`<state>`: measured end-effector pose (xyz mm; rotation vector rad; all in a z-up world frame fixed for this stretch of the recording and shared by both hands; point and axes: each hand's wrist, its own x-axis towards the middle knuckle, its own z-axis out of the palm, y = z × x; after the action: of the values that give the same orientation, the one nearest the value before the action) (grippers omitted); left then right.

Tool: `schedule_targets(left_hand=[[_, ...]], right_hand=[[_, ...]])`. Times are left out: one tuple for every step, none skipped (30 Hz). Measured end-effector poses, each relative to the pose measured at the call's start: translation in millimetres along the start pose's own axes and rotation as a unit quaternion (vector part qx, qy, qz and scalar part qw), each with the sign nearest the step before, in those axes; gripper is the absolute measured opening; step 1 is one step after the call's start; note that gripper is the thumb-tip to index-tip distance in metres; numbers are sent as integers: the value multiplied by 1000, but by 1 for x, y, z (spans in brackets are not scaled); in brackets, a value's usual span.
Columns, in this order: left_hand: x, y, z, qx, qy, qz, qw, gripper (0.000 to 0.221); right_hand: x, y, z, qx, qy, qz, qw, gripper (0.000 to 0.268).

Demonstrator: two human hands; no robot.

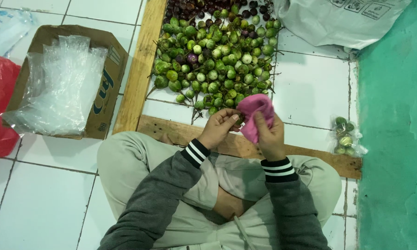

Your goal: Cleaning small green fruits by wiping them individually with a cloth

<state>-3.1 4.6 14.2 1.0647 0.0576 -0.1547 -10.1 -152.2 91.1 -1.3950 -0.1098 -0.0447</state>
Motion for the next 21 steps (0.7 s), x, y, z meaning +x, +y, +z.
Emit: schedule_targets(left_hand=[[-2, 9, 4, -1, 3, 1, 1000, 26], [-3, 17, 7, -43, 1, 7, 999, 25], [-6, 26, 11, -83, -1, 12, 996, 25], [-11, 38, 16, -84, 1, 14, 996, 25], [-15, 50, 22, -92, -16, 5, 996, 26], [-18, 61, 28, -101, -34, -4, 994, 27], [-17, 52, 24, -101, -38, -7, 994, 27], [-15, 43, 21, -111, -33, -21, 993, 27], [-13, 34, 16, -121, -26, -33, 992, 28], [-12, 29, 13, -120, -27, -34, 992, 28], [-11, 26, 8, -132, -20, -48, 990, 26], [-10, 22, 3, -144, -14, -61, 988, 24], [-13, 23, 5, -143, -14, -62, 988, 24], [-15, 24, 7, -141, -1, -66, 988, 21], [-14, 25, 11, -139, 9, -69, 988, 19], [-12, 28, 13, -137, 5, -68, 988, 19], [-15, 30, 15, -126, 13, -71, 989, 17], [-17, 31, 17, -115, 22, -73, 990, 16], [-18, 28, 16, -114, 20, -76, 990, 16], [-18, 26, 14, -106, 16, -76, 991, 17], [-17, 24, 12, -97, 13, -73, 992, 19]], right_hand=[[4, -4, -4, 0, -3, 1, 1000, 11], [8, -9, -8, 2, -30, -6, 1000, 26], [12, -13, -11, 5, -57, -12, 998, 41], [11, -34, 7, 5, -60, -12, 998, 41], [10, -56, 23, 11, -59, 15, 998, 42], [9, -78, 39, 18, -57, 41, 997, 45], [5, -57, 32, 17, -53, 41, 998, 45], [0, -36, 24, -69, -85, -34, 993, 39], [-3, -14, 18, -153, -119, -109, 975, 33], [-2, -5, 12, -152, -117, -109, 975, 33], [-1, 5, 8, -161, -115, -119, 973, 30], [0, 15, 5, -169, -113, -128, 971, 26], [1, 11, 5, -168, -112, -129, 971, 26], [2, 6, 6, -189, -101, -129, 968, 28], [6, 0, 4, -211, -87, -132, 965, 29], [9, 2, 3, -212, -84, -134, 964, 29], [8, 5, 0, -214, -76, -130, 965, 30], [7, 7, -2, -215, -68, -126, 966, 30], [6, 9, -3, -215, -65, -125, 966, 30], [4, 11, -3, -224, -51, -119, 966, 32], [5, 14, -3, -232, -40, -116, 965, 34]])
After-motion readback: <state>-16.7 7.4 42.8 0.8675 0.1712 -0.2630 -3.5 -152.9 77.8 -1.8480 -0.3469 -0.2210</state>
